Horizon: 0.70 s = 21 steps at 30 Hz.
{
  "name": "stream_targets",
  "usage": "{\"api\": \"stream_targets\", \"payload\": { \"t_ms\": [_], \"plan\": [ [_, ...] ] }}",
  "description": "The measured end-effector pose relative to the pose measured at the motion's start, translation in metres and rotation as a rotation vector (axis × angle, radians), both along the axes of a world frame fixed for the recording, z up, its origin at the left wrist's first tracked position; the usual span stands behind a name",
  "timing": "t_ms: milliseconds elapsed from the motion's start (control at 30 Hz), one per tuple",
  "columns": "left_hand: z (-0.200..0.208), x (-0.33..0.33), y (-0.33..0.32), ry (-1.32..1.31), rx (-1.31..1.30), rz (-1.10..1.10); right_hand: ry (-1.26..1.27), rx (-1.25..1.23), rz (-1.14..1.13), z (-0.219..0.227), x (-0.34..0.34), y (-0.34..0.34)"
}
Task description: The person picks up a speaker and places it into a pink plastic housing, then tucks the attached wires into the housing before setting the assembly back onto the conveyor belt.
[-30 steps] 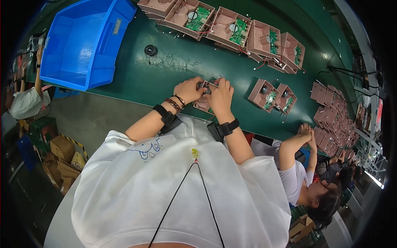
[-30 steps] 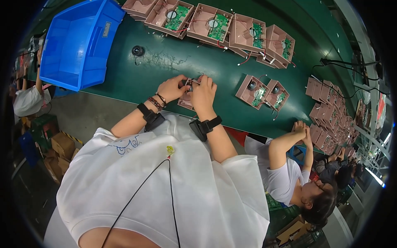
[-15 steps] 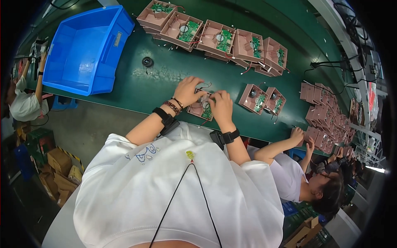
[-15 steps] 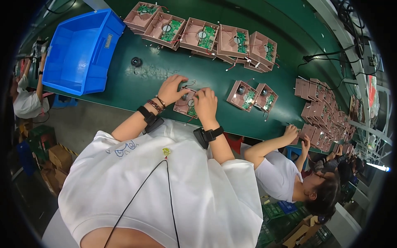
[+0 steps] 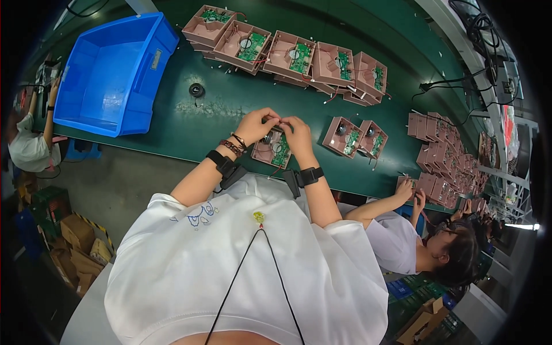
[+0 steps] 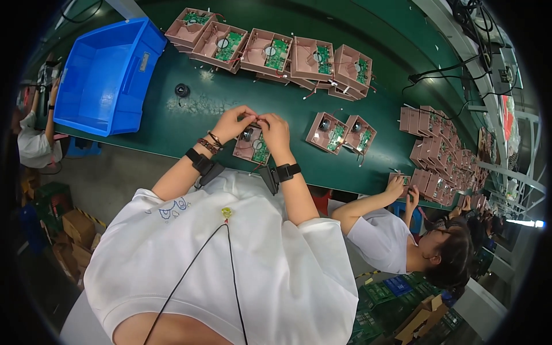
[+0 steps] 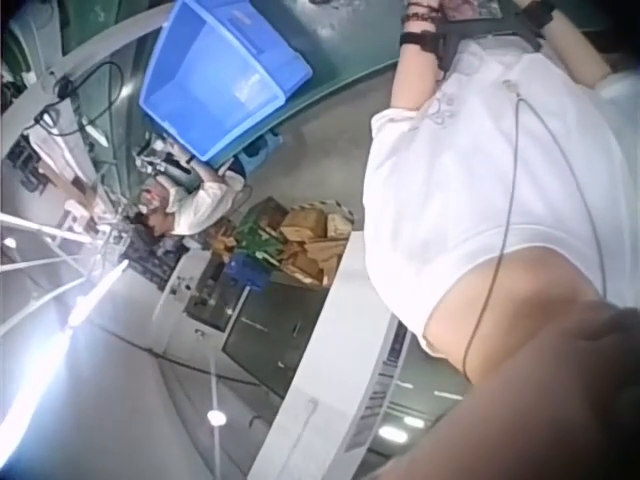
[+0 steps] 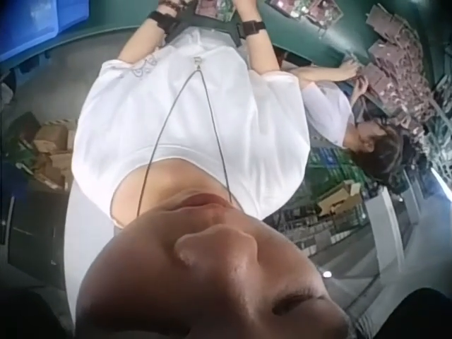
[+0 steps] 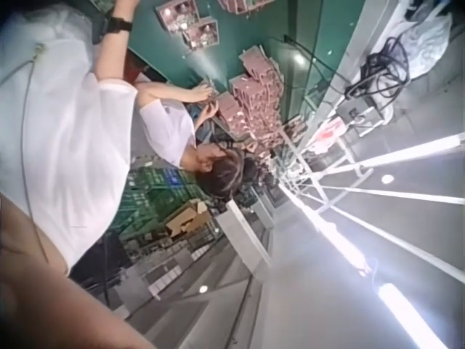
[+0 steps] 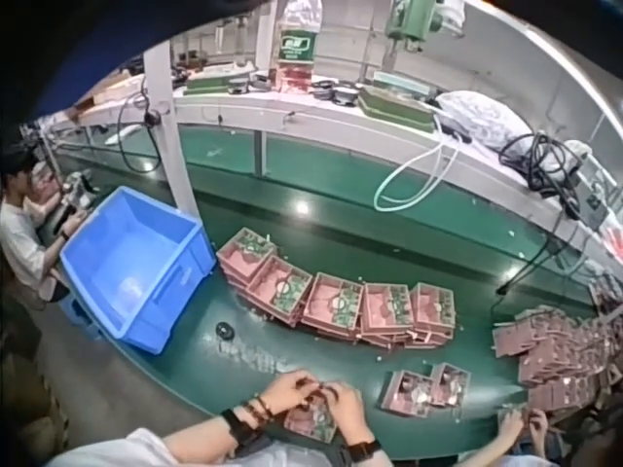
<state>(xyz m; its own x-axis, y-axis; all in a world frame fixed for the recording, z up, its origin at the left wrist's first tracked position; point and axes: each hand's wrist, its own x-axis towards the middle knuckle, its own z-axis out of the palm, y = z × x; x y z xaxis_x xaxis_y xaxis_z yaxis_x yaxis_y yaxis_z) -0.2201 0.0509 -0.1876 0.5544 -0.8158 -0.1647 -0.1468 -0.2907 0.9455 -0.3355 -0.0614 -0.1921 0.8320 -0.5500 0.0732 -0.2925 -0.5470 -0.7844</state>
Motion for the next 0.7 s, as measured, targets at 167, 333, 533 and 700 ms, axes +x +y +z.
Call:
{"api": "stream_targets", "payload": {
  "t_ms": [167, 333, 533, 700],
  "plan": [
    [0.005, 0.0, 0.007, -0.002, -0.003, 0.005, -0.064, -0.108, 0.004, 0.013, -0.001, 0.004],
    [0.012, -0.001, 0.003, -0.157, 0.109, -0.07, -0.066, -0.08, -0.077, 0.011, -0.004, 0.005],
    [0.003, 0.0, 0.003, -0.314, 0.078, -0.086, -0.114, 0.028, -0.094, 0.009, -0.006, 0.004],
    [-0.016, -0.003, -0.004, 0.263, -0.021, -0.07, -0.247, 0.366, -0.211, -0.004, -0.005, 0.007]
  ]
}}
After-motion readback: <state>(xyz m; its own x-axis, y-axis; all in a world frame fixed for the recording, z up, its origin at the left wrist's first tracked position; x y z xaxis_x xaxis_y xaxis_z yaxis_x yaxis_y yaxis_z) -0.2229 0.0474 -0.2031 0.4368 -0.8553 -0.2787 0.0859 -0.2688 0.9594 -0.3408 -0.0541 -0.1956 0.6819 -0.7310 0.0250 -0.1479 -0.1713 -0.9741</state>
